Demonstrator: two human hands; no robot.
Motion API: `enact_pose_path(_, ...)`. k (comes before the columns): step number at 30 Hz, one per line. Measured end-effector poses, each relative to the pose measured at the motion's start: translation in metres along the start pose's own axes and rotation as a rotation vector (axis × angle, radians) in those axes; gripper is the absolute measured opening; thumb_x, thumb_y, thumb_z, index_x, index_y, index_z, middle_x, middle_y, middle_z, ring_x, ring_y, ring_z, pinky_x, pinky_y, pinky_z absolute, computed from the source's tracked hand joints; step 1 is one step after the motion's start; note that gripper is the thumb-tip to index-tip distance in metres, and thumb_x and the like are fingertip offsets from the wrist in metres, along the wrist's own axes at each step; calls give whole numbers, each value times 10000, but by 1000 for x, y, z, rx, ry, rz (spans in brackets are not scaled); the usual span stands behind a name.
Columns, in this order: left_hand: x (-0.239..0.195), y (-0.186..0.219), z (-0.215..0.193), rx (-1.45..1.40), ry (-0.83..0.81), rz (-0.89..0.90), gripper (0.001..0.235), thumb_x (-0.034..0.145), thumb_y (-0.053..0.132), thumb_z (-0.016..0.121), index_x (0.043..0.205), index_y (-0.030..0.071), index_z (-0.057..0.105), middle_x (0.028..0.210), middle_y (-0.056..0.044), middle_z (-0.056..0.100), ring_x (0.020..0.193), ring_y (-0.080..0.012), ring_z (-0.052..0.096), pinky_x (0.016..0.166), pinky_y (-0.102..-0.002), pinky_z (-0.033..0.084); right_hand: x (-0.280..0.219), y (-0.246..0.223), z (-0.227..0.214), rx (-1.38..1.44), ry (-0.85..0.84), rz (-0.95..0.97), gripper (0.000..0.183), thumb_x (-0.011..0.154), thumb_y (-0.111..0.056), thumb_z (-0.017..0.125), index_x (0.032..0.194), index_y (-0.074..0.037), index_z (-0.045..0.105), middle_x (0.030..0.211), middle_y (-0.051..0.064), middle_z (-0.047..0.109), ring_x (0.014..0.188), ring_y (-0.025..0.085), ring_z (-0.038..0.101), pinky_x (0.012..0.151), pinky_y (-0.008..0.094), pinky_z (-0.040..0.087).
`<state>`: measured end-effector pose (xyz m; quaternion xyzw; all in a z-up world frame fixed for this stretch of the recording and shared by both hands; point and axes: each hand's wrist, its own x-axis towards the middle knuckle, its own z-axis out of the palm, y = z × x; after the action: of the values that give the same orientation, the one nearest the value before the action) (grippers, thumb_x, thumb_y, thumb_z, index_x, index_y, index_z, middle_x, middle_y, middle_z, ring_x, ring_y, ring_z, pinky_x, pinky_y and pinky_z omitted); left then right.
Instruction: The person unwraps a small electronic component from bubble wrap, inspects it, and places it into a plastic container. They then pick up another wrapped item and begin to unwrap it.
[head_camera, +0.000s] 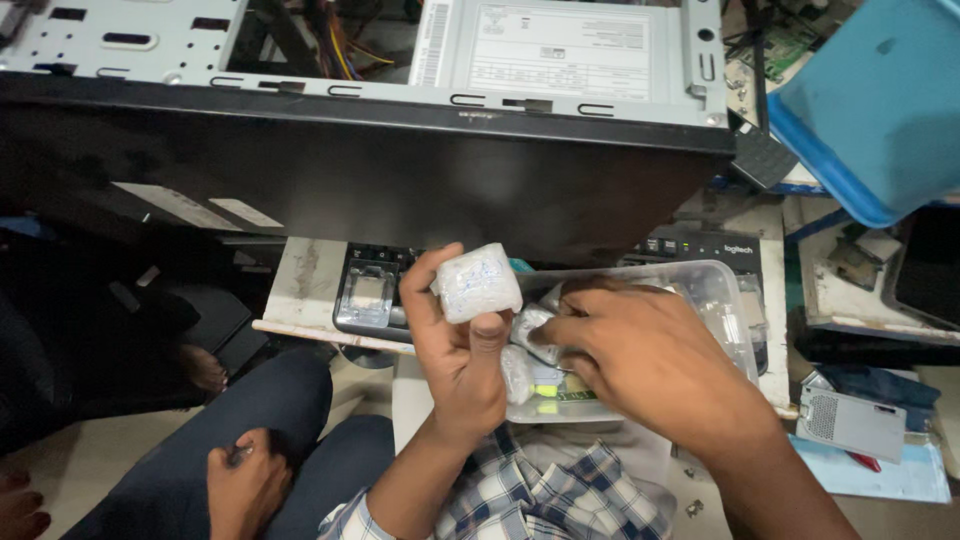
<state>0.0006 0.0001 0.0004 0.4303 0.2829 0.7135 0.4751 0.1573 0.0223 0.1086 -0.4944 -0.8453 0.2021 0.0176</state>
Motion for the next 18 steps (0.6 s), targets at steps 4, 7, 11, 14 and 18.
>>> enact_pose_path(4,0,0,0,-25,-10,7,649,1055,361,681,1514,76,322,1147,-67,578,970,-107,585,838,-269,510,-1,-5,-3,-12,43,3,291,702,-155,756,992,-167,779,983,60,675,897,301,672,757,459,519)
enact_pose_path(7,1,-1,0,-12,-10,16,648,1060,359,682,1522,71,332,1158,-67,574,979,-108,584,845,-266,507,-1,-5,-3,5,51,36,212,706,-183,784,915,-147,773,979,56,676,875,303,674,746,460,520)
enact_pose_path(11,1,0,-1,-16,-10,3,663,1052,355,690,1521,66,321,1179,-70,569,997,-112,587,867,-269,506,-1,-7,-3,5,45,41,160,703,-183,798,851,-132,767,959,47,683,884,306,672,751,457,520)
enact_pose_path(14,1,2,-2,-25,-21,-12,676,1047,366,687,1520,67,309,1163,-75,585,994,-111,599,866,-268,511,-1,-8,-2,14,31,62,151,703,-183,798,843,-136,767,957,39,687,886,301,675,759,449,526)
enact_pose_path(18,1,2,-2,-3,-24,-2,671,1049,367,672,1528,60,316,1156,-78,595,991,-111,601,854,-263,507,-2,-3,2,12,37,1,239,690,-192,796,923,-153,761,1024,29,685,910,308,680,753,453,527)
